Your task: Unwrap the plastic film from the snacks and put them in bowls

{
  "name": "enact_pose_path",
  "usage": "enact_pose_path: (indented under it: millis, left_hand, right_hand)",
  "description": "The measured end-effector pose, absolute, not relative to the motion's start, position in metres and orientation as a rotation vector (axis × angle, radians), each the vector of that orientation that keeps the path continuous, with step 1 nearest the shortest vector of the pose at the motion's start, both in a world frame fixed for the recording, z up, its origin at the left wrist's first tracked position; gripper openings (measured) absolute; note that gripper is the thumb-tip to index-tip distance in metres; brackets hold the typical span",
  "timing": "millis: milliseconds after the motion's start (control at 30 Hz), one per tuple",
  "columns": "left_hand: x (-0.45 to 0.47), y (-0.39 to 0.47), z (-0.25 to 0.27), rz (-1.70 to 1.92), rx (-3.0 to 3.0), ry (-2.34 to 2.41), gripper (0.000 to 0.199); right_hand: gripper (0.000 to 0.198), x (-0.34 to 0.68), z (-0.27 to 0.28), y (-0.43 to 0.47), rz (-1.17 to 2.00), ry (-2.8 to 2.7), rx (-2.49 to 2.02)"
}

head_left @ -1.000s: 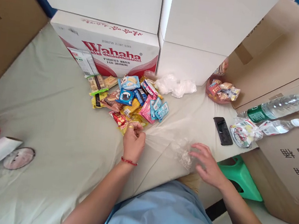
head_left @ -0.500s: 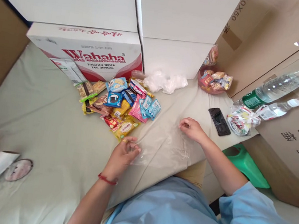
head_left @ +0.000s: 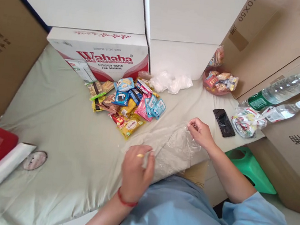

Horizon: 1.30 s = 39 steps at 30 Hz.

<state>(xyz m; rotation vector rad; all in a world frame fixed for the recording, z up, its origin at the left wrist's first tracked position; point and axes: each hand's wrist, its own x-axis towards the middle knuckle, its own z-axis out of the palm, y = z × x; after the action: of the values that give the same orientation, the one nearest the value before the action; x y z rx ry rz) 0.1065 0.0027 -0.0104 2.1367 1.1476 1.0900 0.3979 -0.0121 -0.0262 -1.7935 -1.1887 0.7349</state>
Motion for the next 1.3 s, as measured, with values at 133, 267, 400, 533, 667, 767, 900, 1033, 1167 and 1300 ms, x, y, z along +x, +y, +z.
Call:
enact_pose_path:
  millis: [133, 267, 400, 533, 667, 767, 900, 1033, 1167, 1300]
  left_hand:
    - [0.142, 0.005, -0.052, 0.716, 2.426, 1.085, 0.016]
    - [0.155, 0.014, -0.073, 0.442, 2.635, 1.088, 0.029]
    - [0.160, 0.024, -0.071, 0.299, 2.680, 1.027, 0.044]
    - [0.159, 0.033, -0.068, 0.260, 2.704, 1.020, 0.049]
    - [0.152, 0.037, -0.072, 0.263, 2.681, 1.140, 0.050]
    - [0.150, 0.036, -0.074, 0.249, 2.705, 1.072, 0.054]
    - [0.150, 0.031, -0.075, 0.232, 2.724, 0.997, 0.054]
    - [0.148, 0.029, -0.073, 0.243, 2.717, 0.971, 0.052]
    - [0.145, 0.031, -0.072, 0.282, 2.691, 0.949, 0.051]
    - [0.144, 0.033, -0.073, 0.305, 2.675, 0.933, 0.048]
  right_hand:
    - [0.020, 0.414, -0.029, -0.043, 0.272, -1.297, -1.909]
    - [0.019, 0.451, -0.029, -0.071, 0.060, -1.477, -2.208]
    - [0.028, 0.453, -0.022, -0.068, -0.087, -1.628, -2.188]
    - [0.037, 0.421, -0.028, -0.032, 0.136, -2.006, -1.880]
    - [0.034, 0.413, -0.037, 0.014, 0.255, -2.149, -1.954]
    - [0.034, 0.414, -0.029, 0.059, 0.163, -2.160, -1.872]
    - [0.033, 0.395, -0.015, 0.128, 0.097, -2.350, -1.475]
    - [0.047, 0.374, -0.017, 0.162, 0.107, -2.574, -1.395]
    - [0.034, 0.386, -0.024, 0.144, 0.162, -2.588, -1.550]
    - [0.018, 0.420, -0.027, 0.126, 0.439, -2.356, -1.591]
